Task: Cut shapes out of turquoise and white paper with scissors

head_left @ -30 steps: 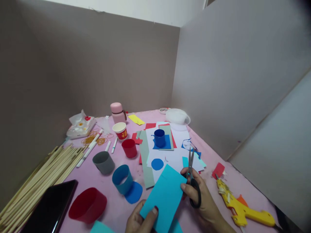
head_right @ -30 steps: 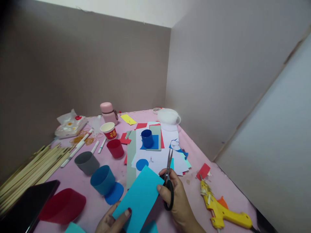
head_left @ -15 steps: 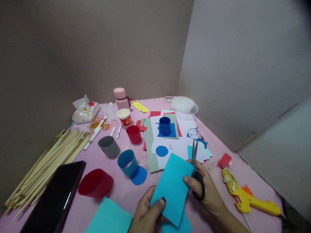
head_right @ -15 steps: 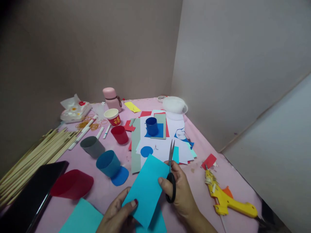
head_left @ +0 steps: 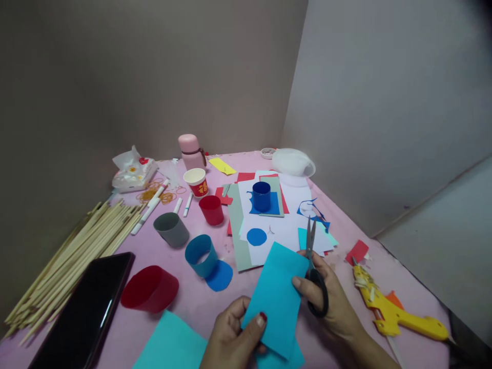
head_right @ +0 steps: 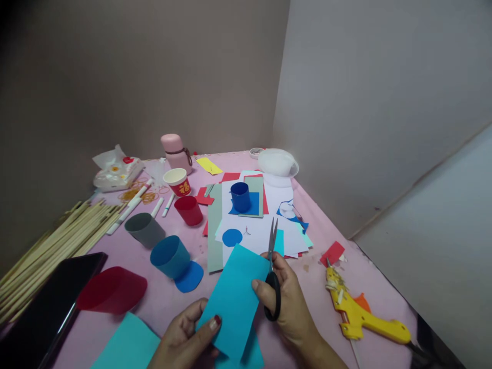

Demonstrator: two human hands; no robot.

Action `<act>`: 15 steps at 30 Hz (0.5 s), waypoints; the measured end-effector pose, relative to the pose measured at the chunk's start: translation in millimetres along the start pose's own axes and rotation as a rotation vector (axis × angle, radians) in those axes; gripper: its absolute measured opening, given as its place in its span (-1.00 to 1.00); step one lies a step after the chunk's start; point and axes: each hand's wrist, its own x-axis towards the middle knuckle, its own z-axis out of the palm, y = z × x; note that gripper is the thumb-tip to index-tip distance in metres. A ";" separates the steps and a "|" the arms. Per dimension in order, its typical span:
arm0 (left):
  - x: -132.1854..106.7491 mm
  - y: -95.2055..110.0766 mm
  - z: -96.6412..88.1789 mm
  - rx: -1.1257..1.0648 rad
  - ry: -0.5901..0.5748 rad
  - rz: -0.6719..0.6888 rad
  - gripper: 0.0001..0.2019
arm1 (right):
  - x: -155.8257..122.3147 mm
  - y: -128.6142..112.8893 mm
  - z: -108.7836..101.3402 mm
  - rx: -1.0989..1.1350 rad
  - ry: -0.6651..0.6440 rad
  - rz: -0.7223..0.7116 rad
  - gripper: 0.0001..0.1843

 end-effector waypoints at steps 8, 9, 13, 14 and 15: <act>-0.3 6.9 0.3 0.002 0.023 0.021 -0.69 | -1.6 1.1 -0.1 -0.107 0.003 -0.074 -0.69; -0.4 7.6 -0.9 -0.018 0.085 0.047 -0.69 | -1.9 -0.5 -0.1 -0.142 -0.005 -0.097 -0.71; -0.4 10.3 -10.2 -0.115 0.242 0.131 -0.64 | -4.8 -9.0 -0.8 -0.351 -0.184 -0.073 -0.67; -0.1 10.7 -12.9 -0.130 0.247 0.154 -0.64 | -6.1 -10.2 -1.0 -0.404 -0.253 -0.039 -0.66; 0.1 11.1 -15.2 -0.136 0.248 0.181 -0.64 | -7.6 -10.4 -1.2 -0.442 -0.320 0.005 -0.66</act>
